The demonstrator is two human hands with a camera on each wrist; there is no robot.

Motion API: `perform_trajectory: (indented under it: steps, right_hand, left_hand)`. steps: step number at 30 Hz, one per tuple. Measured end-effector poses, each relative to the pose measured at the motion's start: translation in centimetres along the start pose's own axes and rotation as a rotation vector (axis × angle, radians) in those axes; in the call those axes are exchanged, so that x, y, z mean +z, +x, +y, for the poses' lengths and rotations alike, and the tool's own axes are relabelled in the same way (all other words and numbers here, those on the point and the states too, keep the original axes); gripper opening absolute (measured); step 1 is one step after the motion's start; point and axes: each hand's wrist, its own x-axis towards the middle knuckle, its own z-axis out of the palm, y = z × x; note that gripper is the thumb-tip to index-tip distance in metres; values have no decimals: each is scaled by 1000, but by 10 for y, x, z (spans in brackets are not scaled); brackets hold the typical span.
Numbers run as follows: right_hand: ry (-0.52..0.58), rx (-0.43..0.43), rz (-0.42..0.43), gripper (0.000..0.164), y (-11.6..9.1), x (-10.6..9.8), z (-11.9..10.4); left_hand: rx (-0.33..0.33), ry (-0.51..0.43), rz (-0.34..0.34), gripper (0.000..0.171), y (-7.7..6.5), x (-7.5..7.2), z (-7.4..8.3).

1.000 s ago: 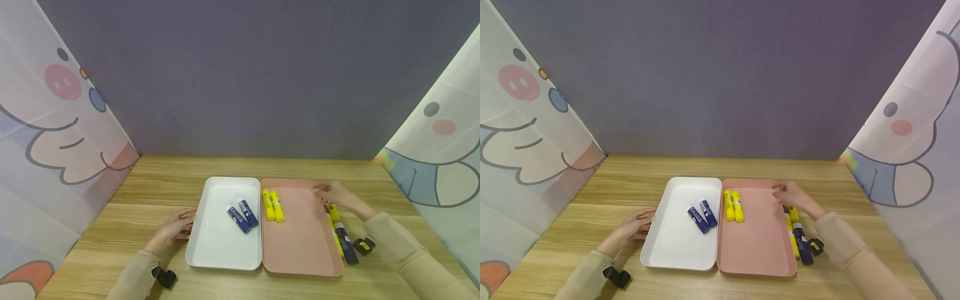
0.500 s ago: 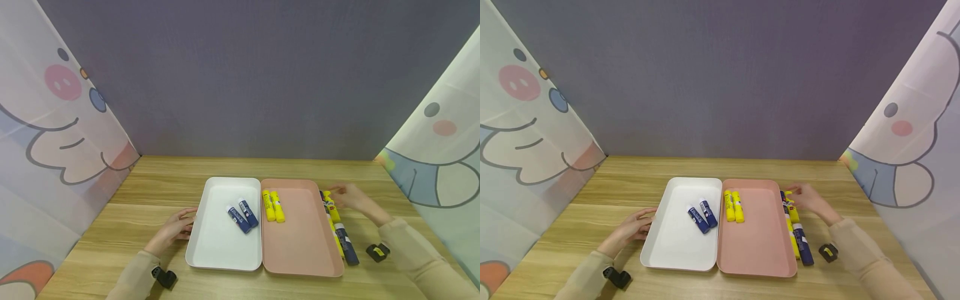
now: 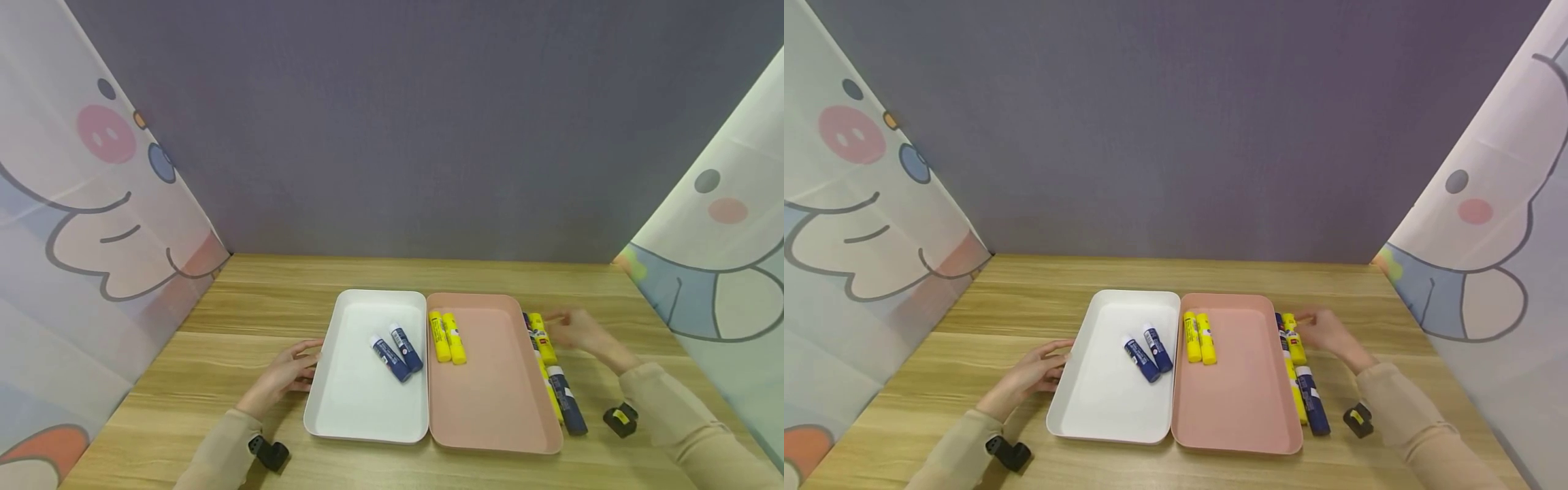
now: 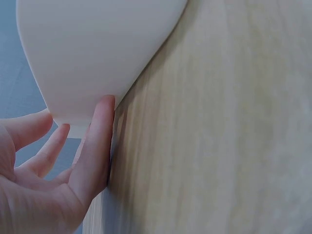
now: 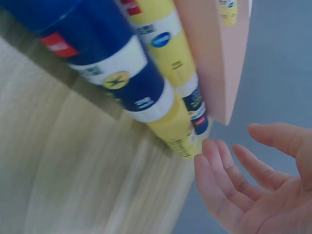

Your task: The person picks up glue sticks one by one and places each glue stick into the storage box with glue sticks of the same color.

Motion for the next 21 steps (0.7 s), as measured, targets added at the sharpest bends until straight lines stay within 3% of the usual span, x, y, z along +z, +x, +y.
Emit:
perform_trajectory:
  steps: [21]
  right_hand:
    - [-23, 108, -56, 52, 7, 0, 19]
  left_hand:
    - [5, 2, 4, 52, -1, -1, 0]
